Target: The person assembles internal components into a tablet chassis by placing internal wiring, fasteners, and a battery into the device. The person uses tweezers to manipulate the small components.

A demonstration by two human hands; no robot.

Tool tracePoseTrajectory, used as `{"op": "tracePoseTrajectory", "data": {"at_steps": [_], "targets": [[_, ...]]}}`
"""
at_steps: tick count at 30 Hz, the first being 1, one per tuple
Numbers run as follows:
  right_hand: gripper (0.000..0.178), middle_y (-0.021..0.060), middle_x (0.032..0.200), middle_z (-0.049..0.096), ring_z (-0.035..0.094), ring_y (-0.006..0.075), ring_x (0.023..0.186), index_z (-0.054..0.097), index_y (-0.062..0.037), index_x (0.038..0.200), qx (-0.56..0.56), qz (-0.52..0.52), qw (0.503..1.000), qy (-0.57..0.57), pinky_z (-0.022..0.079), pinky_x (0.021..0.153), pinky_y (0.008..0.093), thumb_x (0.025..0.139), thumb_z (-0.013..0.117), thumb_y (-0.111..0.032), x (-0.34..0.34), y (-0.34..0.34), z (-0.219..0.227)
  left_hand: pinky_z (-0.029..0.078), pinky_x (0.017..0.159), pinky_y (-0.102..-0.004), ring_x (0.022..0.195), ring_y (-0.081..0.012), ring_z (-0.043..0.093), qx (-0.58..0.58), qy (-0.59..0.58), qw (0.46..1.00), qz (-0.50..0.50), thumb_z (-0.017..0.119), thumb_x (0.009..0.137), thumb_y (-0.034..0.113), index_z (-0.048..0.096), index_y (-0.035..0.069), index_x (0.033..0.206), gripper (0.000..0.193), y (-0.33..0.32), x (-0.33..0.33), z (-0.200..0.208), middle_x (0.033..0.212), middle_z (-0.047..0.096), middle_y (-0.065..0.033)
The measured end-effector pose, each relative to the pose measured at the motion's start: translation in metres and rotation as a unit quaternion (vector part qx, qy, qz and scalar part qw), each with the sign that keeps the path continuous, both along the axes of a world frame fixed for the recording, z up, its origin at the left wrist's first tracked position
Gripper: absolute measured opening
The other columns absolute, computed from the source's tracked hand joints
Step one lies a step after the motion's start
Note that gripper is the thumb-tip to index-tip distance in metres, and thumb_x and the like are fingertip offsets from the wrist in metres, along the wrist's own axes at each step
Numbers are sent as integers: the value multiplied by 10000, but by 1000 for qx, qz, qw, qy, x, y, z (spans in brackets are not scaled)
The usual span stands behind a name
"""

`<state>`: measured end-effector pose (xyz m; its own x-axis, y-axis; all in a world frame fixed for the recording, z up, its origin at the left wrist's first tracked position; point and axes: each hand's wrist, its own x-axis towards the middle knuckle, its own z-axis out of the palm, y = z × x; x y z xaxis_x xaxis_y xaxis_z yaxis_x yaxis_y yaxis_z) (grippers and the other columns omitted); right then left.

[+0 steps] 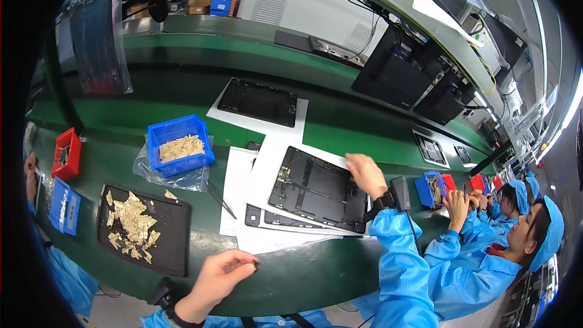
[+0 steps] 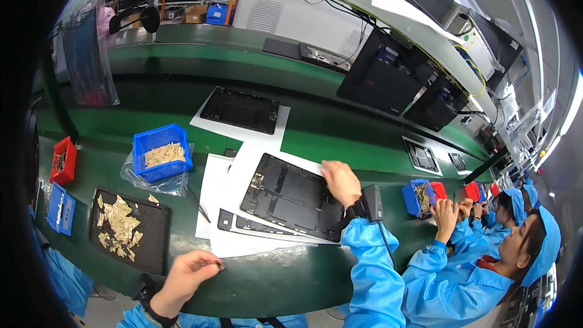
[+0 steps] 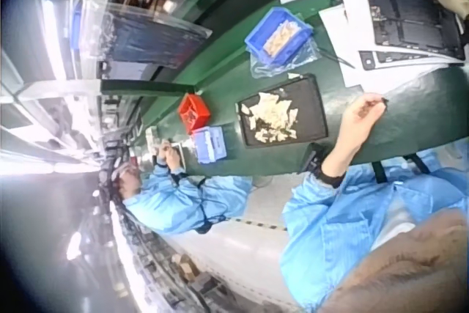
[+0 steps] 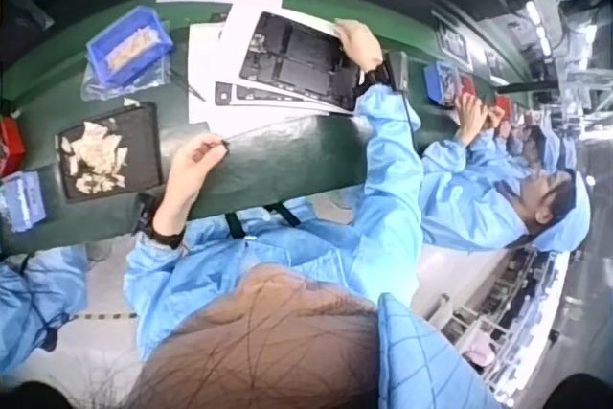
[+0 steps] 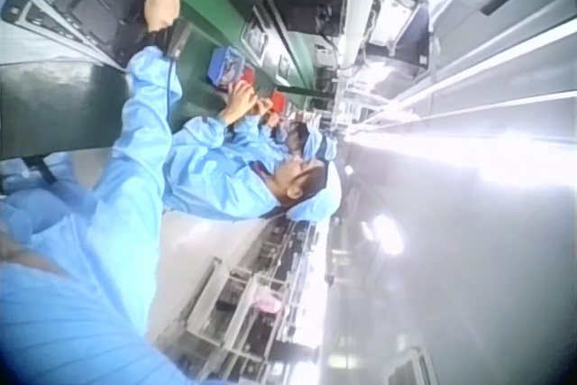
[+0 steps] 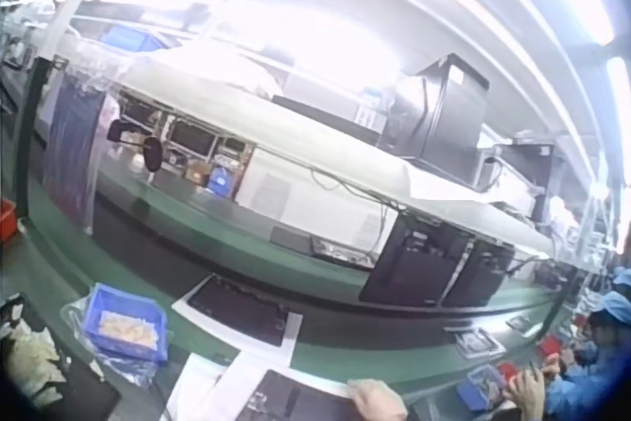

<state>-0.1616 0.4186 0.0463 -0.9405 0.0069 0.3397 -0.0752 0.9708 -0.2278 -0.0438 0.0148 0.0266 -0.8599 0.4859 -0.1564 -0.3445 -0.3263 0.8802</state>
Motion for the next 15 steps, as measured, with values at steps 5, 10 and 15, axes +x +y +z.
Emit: {"op": "tracePoseTrajectory", "data": {"at_steps": [5, 10, 15], "targets": [[344, 145, 1043, 630, 574, 310, 1020, 653, -75, 1103, -18, 10, 999, -28, 455, 865, 414, 871, 604, -325, -35, -1, -30, 481, 886, -320, 988, -201, 631, -183, 245, 952, 5, 646, 846, 59, 678, 45, 965, 124, 48, -11, -4, 982, 671, -83], [160, 86, 905, 589, 555, 280, 952, 666, -80, 885, -50, 112, 992, -5, 446, 827, 393, 806, 684, -218, -47, -10, -20, 381, 1034, -451, 1102, -316, 564, -255, 468, 846, -7, 619, 824, 35, 664, 57, 907, 97, 79, -30, 2, 930, 633, -114], [147, 56, 911, 602, 575, 258, 908, 680, -89, 934, 42, 119, 985, 115, 457, 786, 379, 821, 671, -182, -25, -31, -17, 354, 1055, -495, 1098, -311, 568, -296, 497, 816, -8, 623, 810, 28, 654, 59, 876, 79, 93, -41, -23, 903, 627, -105]]}}
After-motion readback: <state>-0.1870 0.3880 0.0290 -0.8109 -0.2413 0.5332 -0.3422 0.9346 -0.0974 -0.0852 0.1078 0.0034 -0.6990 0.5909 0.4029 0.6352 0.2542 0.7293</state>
